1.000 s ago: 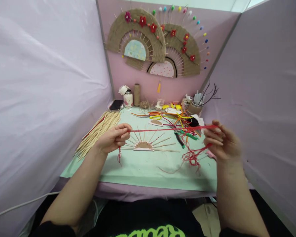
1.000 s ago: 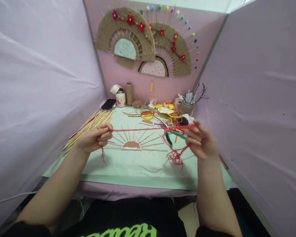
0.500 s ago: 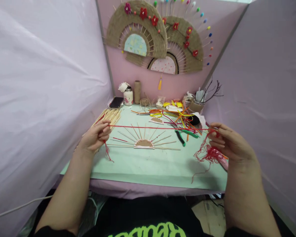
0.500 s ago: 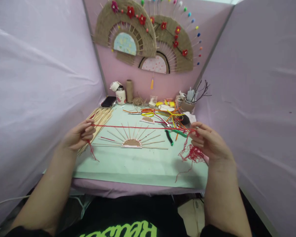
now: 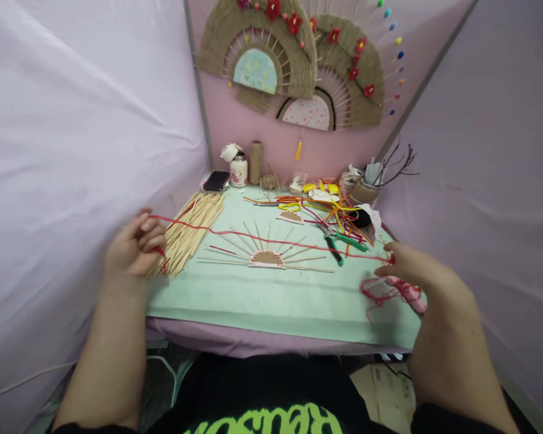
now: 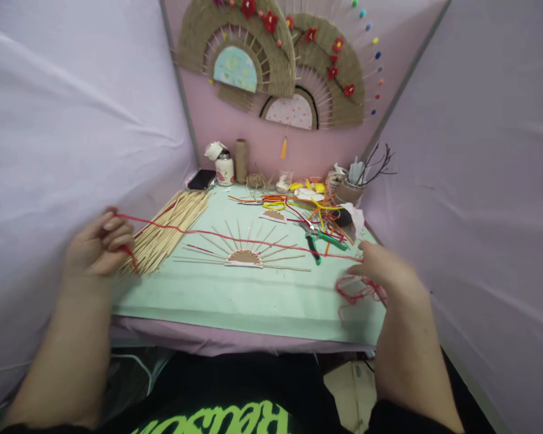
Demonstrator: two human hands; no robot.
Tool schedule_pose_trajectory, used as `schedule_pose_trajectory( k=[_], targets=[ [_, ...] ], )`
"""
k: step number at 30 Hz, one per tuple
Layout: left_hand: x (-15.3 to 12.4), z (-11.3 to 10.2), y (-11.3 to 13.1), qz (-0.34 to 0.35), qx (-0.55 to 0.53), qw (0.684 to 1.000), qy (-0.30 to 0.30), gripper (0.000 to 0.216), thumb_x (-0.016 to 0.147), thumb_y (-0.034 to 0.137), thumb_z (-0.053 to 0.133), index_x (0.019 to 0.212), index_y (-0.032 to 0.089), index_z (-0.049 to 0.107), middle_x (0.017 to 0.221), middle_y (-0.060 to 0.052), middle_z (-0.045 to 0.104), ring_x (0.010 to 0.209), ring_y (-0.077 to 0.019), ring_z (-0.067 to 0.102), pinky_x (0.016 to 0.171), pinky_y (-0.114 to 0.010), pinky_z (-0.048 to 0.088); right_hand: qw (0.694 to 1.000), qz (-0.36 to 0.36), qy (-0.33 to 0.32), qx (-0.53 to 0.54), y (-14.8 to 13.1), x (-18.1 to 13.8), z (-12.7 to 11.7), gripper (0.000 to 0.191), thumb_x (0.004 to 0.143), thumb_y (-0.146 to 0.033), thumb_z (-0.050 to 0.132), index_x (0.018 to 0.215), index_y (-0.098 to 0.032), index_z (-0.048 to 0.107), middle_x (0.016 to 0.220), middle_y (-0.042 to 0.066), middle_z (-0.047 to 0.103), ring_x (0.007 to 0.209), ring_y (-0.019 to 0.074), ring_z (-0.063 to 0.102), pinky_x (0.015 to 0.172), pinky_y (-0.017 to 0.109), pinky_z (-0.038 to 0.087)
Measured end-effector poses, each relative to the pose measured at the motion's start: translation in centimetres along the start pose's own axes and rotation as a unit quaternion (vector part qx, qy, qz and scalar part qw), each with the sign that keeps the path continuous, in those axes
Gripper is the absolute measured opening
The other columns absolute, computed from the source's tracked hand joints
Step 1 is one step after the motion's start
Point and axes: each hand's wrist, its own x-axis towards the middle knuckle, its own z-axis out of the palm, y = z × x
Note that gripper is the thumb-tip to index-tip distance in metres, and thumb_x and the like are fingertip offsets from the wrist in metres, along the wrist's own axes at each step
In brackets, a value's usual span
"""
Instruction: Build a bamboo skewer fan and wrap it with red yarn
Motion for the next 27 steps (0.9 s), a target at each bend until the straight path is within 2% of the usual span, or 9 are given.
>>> schedule_pose_trajectory(
  k=[3,5,8,10,12,15,18,23,27],
  targets=[
    [-1.0,2.1,-3.4,-0.104,0.082,0.990,-0.049,0.008,0.089,0.011,0.059,0.085,0.014,0.065,0.052,0.006,0.046,0.037,0.0002,0.029,0.033,-0.009,0.016,0.981,-0.189,0.020,0.043,-2.2,-1.5,-0.2,0.082,0.065,-0.047,0.079,0.137,-0.017,0.054,0.140,0.019,0.054,0.129,0.0408,0.050,0.105,0.051,0.042],
    [-1.9,4.0,-6.1,-0.198,0.122,0.965,-0.125,0.009,0.079,0.014,0.072,0.087,0.012,0.068,0.055,0.005,0.048,0.038,0.0014,0.026,0.036,-0.009,0.017,0.932,-0.329,0.023,0.149,-5.7,-3.0,0.1,0.088,0.070,-0.057,0.075,0.145,-0.023,0.046,0.154,0.014,0.040,0.142,0.0360,0.036,0.116,0.050,0.032],
    [-3.2,6.6,-9.1,-0.278,0.122,0.929,-0.211,0.016,0.075,0.020,0.078,0.087,0.011,0.070,0.064,0.000,0.056,0.040,0.0028,0.029,0.038,-0.010,0.018,0.820,-0.447,-0.035,0.357,-12.5,-4.6,1.9,0.084,0.078,-0.057,0.071,0.150,-0.029,0.036,0.157,0.009,0.035,0.145,0.0286,0.032,0.118,0.044,0.029],
    [-3.8,7.5,-9.9,-0.295,0.118,0.918,-0.238,0.019,0.076,0.023,0.077,0.089,0.011,0.071,0.070,-0.002,0.059,0.042,0.0026,0.031,0.040,-0.011,0.020,0.722,-0.476,-0.113,0.489,-16.4,-4.8,3.6,0.093,0.071,-0.056,0.078,0.149,-0.029,0.035,0.150,0.010,0.043,0.136,0.0259,0.044,0.110,0.039,0.040],
    [-3.9,7.4,-10.0,-0.296,0.127,0.914,-0.246,0.020,0.076,0.024,0.077,0.090,0.011,0.072,0.074,-0.003,0.061,0.043,0.0024,0.031,0.040,-0.013,0.019,0.664,-0.445,-0.216,0.560,-18.8,-4.7,5.2,0.087,0.069,-0.054,0.079,0.144,-0.027,0.042,0.114,0.006,0.063,0.096,0.0189,0.064,0.082,0.031,0.054],
    [-3.6,5.8,-9.7,-0.281,0.170,0.913,-0.241,0.022,0.078,0.025,0.076,0.095,0.012,0.071,0.073,-0.002,0.060,0.043,0.0024,0.027,0.042,-0.014,0.017,0.697,-0.362,-0.288,0.548,-19.0,-4.2,6.3,0.045,0.079,-0.050,0.070,0.110,-0.018,0.067,0.063,-0.006,0.048,0.049,0.0066,0.041,0.046,0.019,0.036],
    [-3.2,3.4,-10.0,-0.266,0.230,0.904,-0.244,0.029,0.083,0.029,0.072,0.109,0.018,0.066,0.070,0.000,0.061,0.043,0.0008,0.025,0.043,-0.016,0.016,0.720,-0.295,-0.215,0.590,-17.1,-3.6,6.0,0.036,0.085,-0.050,0.065,0.080,-0.014,0.068,0.051,-0.008,0.033,0.046,0.0048,0.026,0.043,0.019,0.019],
    [-3.2,0.9,-11.3,-0.287,0.287,0.885,-0.228,0.032,0.079,0.037,0.074,0.099,0.014,0.064,0.064,0.001,0.059,0.045,-0.0022,0.031,0.044,-0.018,0.018,0.636,-0.236,-0.116,0.726,-14.9,-3.0,4.4,0.034,0.077,-0.048,0.075,0.072,-0.017,0.064,0.048,-0.010,0.024,0.044,0.0043,0.017,0.043,0.020,0.015],
    [-3.5,0.5,-11.2,-0.310,0.309,0.868,-0.233,0.033,0.074,0.041,0.076,0.083,0.013,0.062,0.057,0.002,0.056,0.044,-0.0029,0.032,0.043,-0.018,0.018,0.605,-0.229,-0.092,0.757,-14.5,-2.6,3.6,0.029,0.076,-0.044,0.077,0.072,-0.018,0.065,0.048,-0.011,0.020,0.043,0.0045,0.014,0.042,0.019,0.014]
  ],
)
